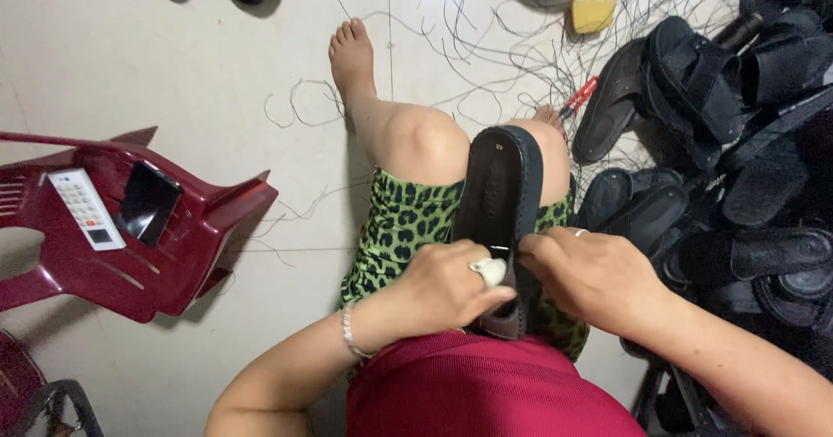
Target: The person sits on the floor and sews a brown slip-on shoe using a needle and thread. They repeatedly push the needle through the shoe's sole and pull the thread tight to secure the stitching.
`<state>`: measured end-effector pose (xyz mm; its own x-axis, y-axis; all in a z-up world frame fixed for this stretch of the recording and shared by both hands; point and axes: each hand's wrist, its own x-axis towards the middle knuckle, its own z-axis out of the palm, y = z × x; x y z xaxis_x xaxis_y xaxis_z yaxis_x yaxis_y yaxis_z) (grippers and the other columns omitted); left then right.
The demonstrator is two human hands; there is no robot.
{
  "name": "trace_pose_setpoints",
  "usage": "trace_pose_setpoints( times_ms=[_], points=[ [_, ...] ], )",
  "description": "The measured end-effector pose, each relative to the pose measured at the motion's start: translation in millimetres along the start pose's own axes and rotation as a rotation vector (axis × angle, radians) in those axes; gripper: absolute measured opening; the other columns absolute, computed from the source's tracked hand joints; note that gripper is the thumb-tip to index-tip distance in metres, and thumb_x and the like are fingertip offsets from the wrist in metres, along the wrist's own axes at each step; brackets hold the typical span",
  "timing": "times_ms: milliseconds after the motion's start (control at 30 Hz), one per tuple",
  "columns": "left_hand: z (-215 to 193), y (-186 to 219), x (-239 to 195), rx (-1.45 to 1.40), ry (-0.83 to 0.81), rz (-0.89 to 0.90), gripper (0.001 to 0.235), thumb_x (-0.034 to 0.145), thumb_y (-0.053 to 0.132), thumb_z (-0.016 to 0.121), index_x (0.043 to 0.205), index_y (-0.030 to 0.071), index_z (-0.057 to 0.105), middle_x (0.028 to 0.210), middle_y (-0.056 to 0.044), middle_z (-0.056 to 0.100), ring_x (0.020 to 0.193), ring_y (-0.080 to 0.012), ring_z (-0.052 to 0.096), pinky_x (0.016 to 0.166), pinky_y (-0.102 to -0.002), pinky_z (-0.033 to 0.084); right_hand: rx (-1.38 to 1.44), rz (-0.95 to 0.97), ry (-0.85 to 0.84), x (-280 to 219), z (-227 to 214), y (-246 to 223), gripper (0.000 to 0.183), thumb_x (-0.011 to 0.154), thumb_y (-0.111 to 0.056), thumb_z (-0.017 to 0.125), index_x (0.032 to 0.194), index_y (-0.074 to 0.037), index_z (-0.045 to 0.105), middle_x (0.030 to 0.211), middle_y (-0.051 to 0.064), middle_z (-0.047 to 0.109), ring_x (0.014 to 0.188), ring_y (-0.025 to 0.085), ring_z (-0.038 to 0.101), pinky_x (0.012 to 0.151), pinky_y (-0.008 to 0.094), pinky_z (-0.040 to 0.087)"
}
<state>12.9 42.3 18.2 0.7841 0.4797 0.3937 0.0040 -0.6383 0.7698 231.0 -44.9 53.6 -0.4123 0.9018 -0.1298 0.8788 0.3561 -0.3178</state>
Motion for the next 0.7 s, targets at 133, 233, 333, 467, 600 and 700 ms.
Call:
trace_pose_setpoints(
  times_ms=[133,233,333,467,600,700],
  points=[
    [-20.3,-8.5,-5.6,-1.214,0.034,-0.398,0.011,0.096,0.004,0.069,0.091,-0.006,0.070,0.099,-0.024,0.066,0.085,-0.0266,0.069,0.062,-0.030,0.056,0.211,0.144,0.163,-6.0,6.6,0.1,0.028,0.089,-0.017,0.072,0.115,-0.007,0.066,0.068,0.006,0.063,0.058,0.027,0.069,0.050,0.032,0.054],
    [-8.2,-16.2,-11.6,-1.275,0.103,-0.564,0.008,0.094,-0.002,0.069,0.096,-0.009,0.071,0.095,-0.024,0.069,0.080,-0.0255,0.070,0.060,-0.032,0.058,0.213,0.156,0.241,-14.2,15.1,-2.3,0.038,0.085,-0.016,0.077,0.119,-0.005,0.066,0.073,0.009,0.067,0.062,0.026,0.071,0.053,0.031,0.056],
    [7.9,-15.1,-15.7,-0.476,-0.164,-0.395,0.006,0.092,-0.001,0.066,0.090,-0.005,0.070,0.072,-0.017,0.065,0.058,-0.0210,0.064,0.048,-0.034,0.050,0.165,0.121,0.286,-18.4,15.4,-3.1,0.040,0.084,-0.015,0.078,0.121,-0.003,0.069,0.079,0.011,0.070,0.063,0.027,0.071,0.053,0.031,0.056],
    [12.3,4.3,-14.1,-0.054,-0.273,-0.221,0.021,0.095,0.002,0.050,0.097,0.002,0.070,0.112,-0.019,0.073,0.056,-0.0328,0.059,0.056,-0.047,0.055,0.216,0.317,-0.426,-29.1,-26.3,23.3,0.070,0.091,-0.037,0.064,0.156,-0.045,0.041,0.067,-0.004,0.054,0.054,0.020,0.066,0.052,0.041,0.053],
    [-35.3,-6.7,-5.3,-0.421,-0.058,-0.813,0.019,0.097,0.014,0.058,0.079,0.009,0.054,0.130,-0.002,0.069,0.062,-0.0107,0.057,0.075,-0.028,0.050,0.503,0.480,-0.318,-77.0,-46.7,77.9,0.060,0.087,-0.031,0.065,0.146,-0.027,0.059,0.148,-0.009,0.063,0.127,0.006,0.064,0.112,0.027,0.042],
    [-36.8,-12.3,-10.6,-0.558,0.160,-0.738,0.011,0.098,0.008,0.063,0.088,0.004,0.062,0.095,-0.005,0.069,0.066,-0.0096,0.058,0.070,-0.027,0.054,0.736,0.699,-0.312,-74.4,-20.9,56.9,0.062,0.083,-0.037,0.073,0.144,-0.033,0.068,0.075,-0.007,0.070,0.059,0.007,0.048,0.055,0.022,0.043]
  ],
)
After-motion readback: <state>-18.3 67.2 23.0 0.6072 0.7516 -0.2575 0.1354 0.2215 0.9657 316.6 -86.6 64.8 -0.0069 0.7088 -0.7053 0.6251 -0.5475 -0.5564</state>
